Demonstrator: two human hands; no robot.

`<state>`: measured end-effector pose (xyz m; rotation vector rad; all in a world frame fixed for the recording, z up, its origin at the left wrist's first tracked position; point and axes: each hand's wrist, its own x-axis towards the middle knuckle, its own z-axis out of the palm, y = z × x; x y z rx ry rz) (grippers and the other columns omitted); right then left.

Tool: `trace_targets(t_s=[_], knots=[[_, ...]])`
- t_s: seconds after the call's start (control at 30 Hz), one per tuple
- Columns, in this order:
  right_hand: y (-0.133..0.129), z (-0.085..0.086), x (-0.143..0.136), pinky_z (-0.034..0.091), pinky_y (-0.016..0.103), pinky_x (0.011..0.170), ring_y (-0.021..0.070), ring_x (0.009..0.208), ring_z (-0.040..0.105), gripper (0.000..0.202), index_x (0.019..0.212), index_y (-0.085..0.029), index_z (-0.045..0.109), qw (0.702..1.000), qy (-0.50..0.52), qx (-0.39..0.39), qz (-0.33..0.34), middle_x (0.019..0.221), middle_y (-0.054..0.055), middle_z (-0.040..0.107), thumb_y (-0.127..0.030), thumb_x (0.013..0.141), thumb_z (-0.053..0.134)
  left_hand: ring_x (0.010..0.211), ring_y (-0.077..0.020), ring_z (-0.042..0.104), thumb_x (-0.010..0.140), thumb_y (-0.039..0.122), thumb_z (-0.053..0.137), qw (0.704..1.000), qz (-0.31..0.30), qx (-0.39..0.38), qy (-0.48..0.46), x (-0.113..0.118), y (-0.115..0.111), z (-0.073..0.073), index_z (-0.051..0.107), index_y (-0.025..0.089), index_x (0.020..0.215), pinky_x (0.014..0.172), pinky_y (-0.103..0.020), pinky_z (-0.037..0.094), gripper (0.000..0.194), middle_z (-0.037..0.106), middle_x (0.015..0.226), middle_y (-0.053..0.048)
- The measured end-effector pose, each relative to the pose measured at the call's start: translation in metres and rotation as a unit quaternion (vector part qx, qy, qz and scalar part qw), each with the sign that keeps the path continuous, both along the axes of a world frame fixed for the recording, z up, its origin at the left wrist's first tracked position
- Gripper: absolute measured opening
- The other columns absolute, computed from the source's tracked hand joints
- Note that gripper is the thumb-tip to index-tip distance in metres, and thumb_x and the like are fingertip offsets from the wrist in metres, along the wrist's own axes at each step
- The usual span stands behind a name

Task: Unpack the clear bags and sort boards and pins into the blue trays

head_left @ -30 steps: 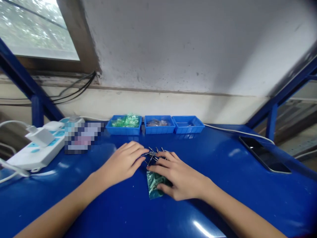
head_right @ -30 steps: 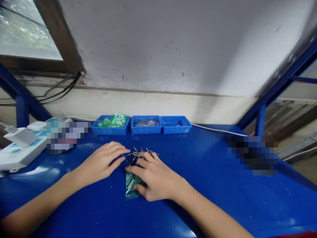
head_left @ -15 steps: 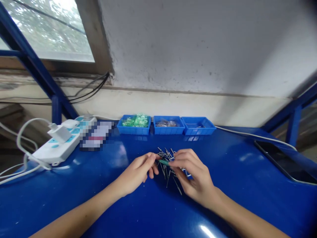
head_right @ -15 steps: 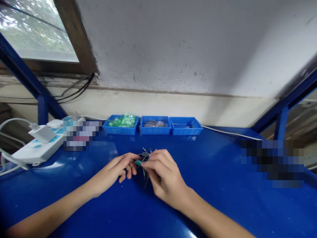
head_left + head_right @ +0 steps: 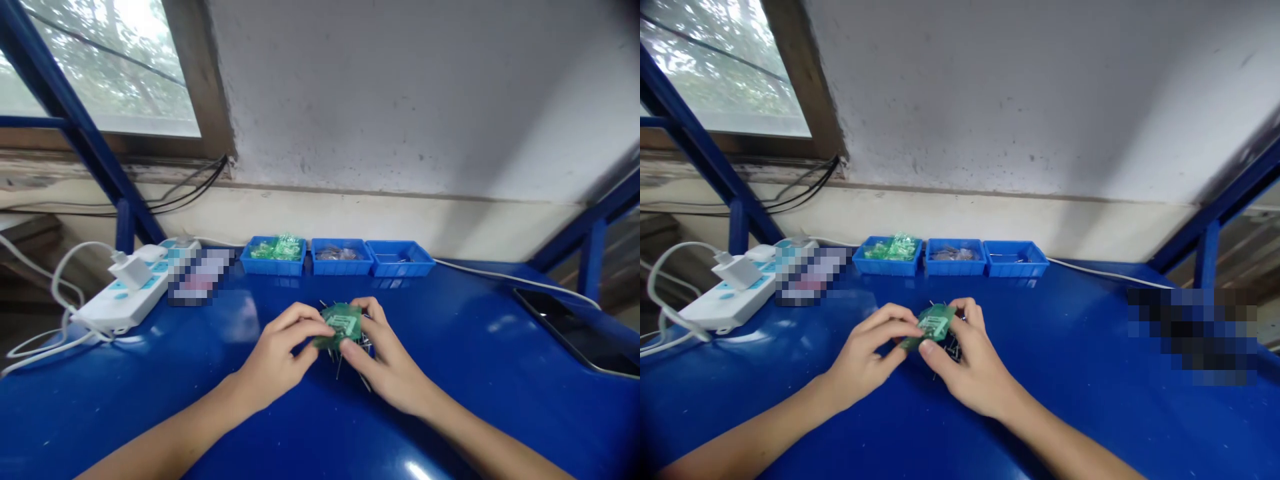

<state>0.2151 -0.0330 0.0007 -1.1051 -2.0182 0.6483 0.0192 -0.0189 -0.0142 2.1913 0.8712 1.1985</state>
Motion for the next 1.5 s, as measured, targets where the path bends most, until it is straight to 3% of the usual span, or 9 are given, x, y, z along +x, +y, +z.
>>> trace_targets(t_s=[0.1, 0.4, 0.63, 0.8, 0.93, 1.13, 1.3, 1.4, 1.5], knots=[[-0.001, 0.003, -0.001, 0.048, 0.032, 0.08, 0.0169, 0.087, 0.054, 0.029, 0.101, -0.02, 0.061, 0.998, 0.042, -0.036, 0.007, 0.086, 0.004, 0.054, -0.036, 0.093, 0.039, 0.09, -0.0154, 0.055, 0.085, 0.014, 0.048, 0.998, -0.005, 0.011, 0.062, 0.001, -0.003, 0.0, 0.063, 0.022, 0.096, 0.08, -0.028, 0.045, 0.02, 0.053, 0.103, -0.006], [0.003, -0.014, 0.001, 0.045, 0.03, 0.062, 0.0155, 0.066, 0.05, 0.047, 0.13, -0.027, 0.048, 0.958, -0.214, 0.189, 0.03, 0.078, 0.005, 0.054, -0.009, 0.088, 0.037, 0.063, -0.0116, 0.048, 0.09, 0.048, 0.041, 0.902, -0.07, -0.416, -0.089, 0.001, 0.004, 0.003, 0.058, 0.016, 0.081, 0.057, -0.023, 0.038, 0.037, 0.052, 0.068, 0.0], [0.0, -0.005, 0.0, 0.049, 0.034, 0.086, 0.019, 0.104, 0.052, 0.039, 0.127, -0.025, 0.049, 0.994, -0.088, 0.053, 0.043, 0.117, 0.01, 0.047, -0.02, 0.088, 0.045, 0.071, -0.0141, 0.051, 0.088, 0.034, 0.05, 0.932, -0.013, -0.347, -0.104, -0.002, 0.011, 0.011, 0.064, 0.019, 0.101, 0.063, -0.024, 0.039, 0.025, 0.062, 0.083, -0.003], [0.002, -0.002, -0.002, 0.044, 0.034, 0.094, 0.0181, 0.108, 0.052, 0.028, 0.099, -0.021, 0.064, 1.0, 0.01, -0.024, -0.003, 0.111, 0.008, 0.052, -0.035, 0.093, 0.04, 0.098, -0.0204, 0.054, 0.09, 0.022, 0.044, 0.991, 0.021, -0.131, 0.007, -0.004, 0.005, 0.008, 0.064, 0.025, 0.111, 0.087, -0.033, 0.041, 0.029, 0.062, 0.107, -0.006], [0.007, -0.005, -0.005, 0.048, 0.026, 0.074, 0.0138, 0.081, 0.057, 0.038, 0.08, -0.017, 0.062, 0.997, 0.053, -0.057, -0.018, 0.085, 0.004, 0.057, -0.036, 0.096, 0.033, 0.108, -0.0221, 0.047, 0.089, 0.018, 0.045, 0.991, -0.038, -0.01, 0.127, -0.001, -0.006, 0.007, 0.057, 0.029, 0.122, 0.093, -0.036, 0.039, 0.038, 0.053, 0.122, -0.007], [0.005, -0.012, -0.001, 0.044, 0.023, 0.059, 0.0123, 0.059, 0.057, 0.028, 0.102, -0.018, 0.062, 0.999, -0.007, 0.041, -0.03, 0.067, 0.0, 0.061, -0.029, 0.094, 0.037, 0.095, -0.0204, 0.053, 0.089, 0.042, 0.045, 0.976, -0.028, -0.208, 0.055, -0.003, -0.001, 0.012, 0.065, 0.023, 0.104, 0.086, -0.034, 0.042, 0.031, 0.059, 0.102, -0.007], [0.004, -0.012, 0.002, 0.043, 0.027, 0.055, 0.0136, 0.056, 0.051, 0.037, 0.122, -0.019, 0.055, 0.957, -0.156, 0.243, 0.036, 0.068, 0.003, 0.059, -0.013, 0.09, 0.039, 0.075, -0.0174, 0.056, 0.087, 0.058, 0.037, 0.878, 0.001, -0.469, -0.1, -0.001, 0.003, 0.009, 0.064, 0.017, 0.083, 0.072, -0.031, 0.044, 0.05, 0.063, 0.077, -0.005], [0.004, -0.01, 0.002, 0.048, 0.03, 0.061, 0.0156, 0.069, 0.055, 0.046, 0.122, -0.02, 0.056, 0.95, -0.184, 0.248, 0.054, 0.085, 0.008, 0.06, -0.004, 0.085, 0.035, 0.079, -0.0183, 0.058, 0.082, 0.049, 0.055, 0.886, 0.013, -0.454, -0.09, -0.001, 0.008, 0.013, 0.064, 0.018, 0.093, 0.071, -0.03, 0.044, 0.034, 0.065, 0.086, -0.005], [0.002, -0.009, 0.002, 0.051, 0.035, 0.074, 0.0192, 0.091, 0.056, 0.049, 0.123, -0.022, 0.056, 0.958, -0.18, 0.216, 0.064, 0.105, 0.011, 0.057, -0.003, 0.082, 0.037, 0.08, -0.0183, 0.058, 0.083, 0.039, 0.056, 0.962, 0.06, -0.266, 0.02, -0.011, 0.038, 0.031, 0.063, 0.019, 0.095, 0.074, -0.03, 0.043, 0.024, 0.066, 0.087, -0.003]])
